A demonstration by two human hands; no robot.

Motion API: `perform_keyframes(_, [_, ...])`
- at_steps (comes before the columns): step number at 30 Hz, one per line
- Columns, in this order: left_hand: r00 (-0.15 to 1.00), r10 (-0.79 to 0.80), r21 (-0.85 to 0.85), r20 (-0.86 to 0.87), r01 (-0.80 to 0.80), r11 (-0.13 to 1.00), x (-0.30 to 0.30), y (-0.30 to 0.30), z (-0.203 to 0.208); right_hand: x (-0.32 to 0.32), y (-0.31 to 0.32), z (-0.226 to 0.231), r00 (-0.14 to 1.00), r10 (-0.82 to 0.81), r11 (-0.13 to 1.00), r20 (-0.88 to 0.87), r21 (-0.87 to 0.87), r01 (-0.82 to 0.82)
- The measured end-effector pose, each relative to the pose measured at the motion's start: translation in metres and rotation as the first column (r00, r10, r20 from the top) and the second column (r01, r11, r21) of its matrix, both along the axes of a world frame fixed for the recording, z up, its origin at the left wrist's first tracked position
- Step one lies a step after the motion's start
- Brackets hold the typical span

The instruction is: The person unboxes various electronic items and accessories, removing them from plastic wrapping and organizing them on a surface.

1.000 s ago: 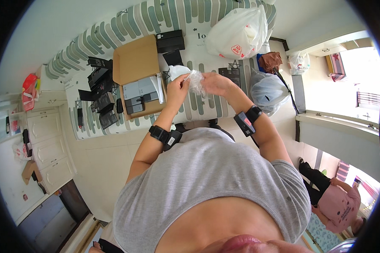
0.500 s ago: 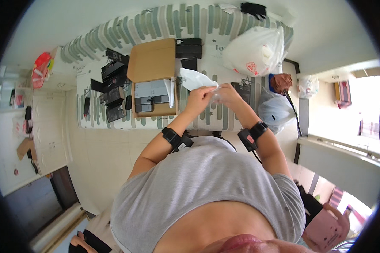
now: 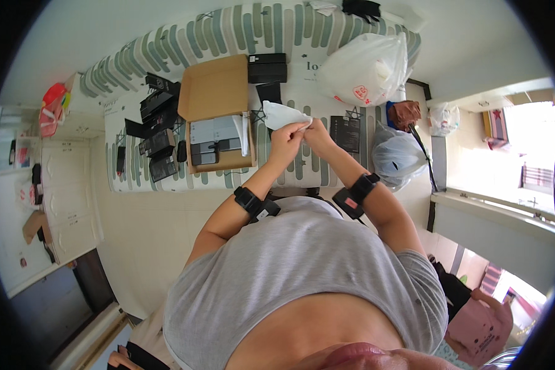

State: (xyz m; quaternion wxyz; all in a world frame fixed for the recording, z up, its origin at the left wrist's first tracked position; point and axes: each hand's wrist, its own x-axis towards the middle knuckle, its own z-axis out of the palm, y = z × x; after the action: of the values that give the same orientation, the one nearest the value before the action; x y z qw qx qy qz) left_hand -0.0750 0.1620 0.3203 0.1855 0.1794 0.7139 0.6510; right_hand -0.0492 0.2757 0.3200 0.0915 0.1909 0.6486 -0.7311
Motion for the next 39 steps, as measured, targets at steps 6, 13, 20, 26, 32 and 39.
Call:
perform_keyframes(6, [0.998,-0.037,-0.033,-0.056,0.035,0.999,-0.004,-0.009,-0.004,0.003,0.009,-0.007,0.988,-0.079,0.775,0.13,-0.616,0.143])
perform_keyframes(13, [0.968,-0.125,-0.247,-0.218,0.069,0.967,-0.006,-0.007,-0.002,0.008,0.01,-0.001,0.989,-0.074,0.471,0.13,-0.869,0.15])
perform_keyframes(20, [0.889,0.001,-0.472,-0.458,-0.245,0.847,-0.022,-0.011,-0.011,0.015,-0.014,0.0,0.994,-0.076,0.798,-0.075,-0.602,0.015])
perform_keyframes(26, [0.978,0.128,-0.307,-0.167,-0.175,0.935,-0.051,-0.031,-0.022,0.015,-0.01,0.043,0.968,0.1,0.887,-0.231,0.461,0.019])
perform_keyframes(32, [0.957,-0.087,0.019,0.278,0.085,0.996,-0.057,-0.029,-0.014,-0.017,-0.008,0.004,0.966,0.078,0.864,-0.245,0.499,0.057])
perform_keyframes(39, [0.877,-0.238,0.16,0.418,0.187,0.969,-0.077,-0.036,-0.015,-0.039,-0.014,0.019,0.978,0.203,0.771,0.046,0.608,-0.189])
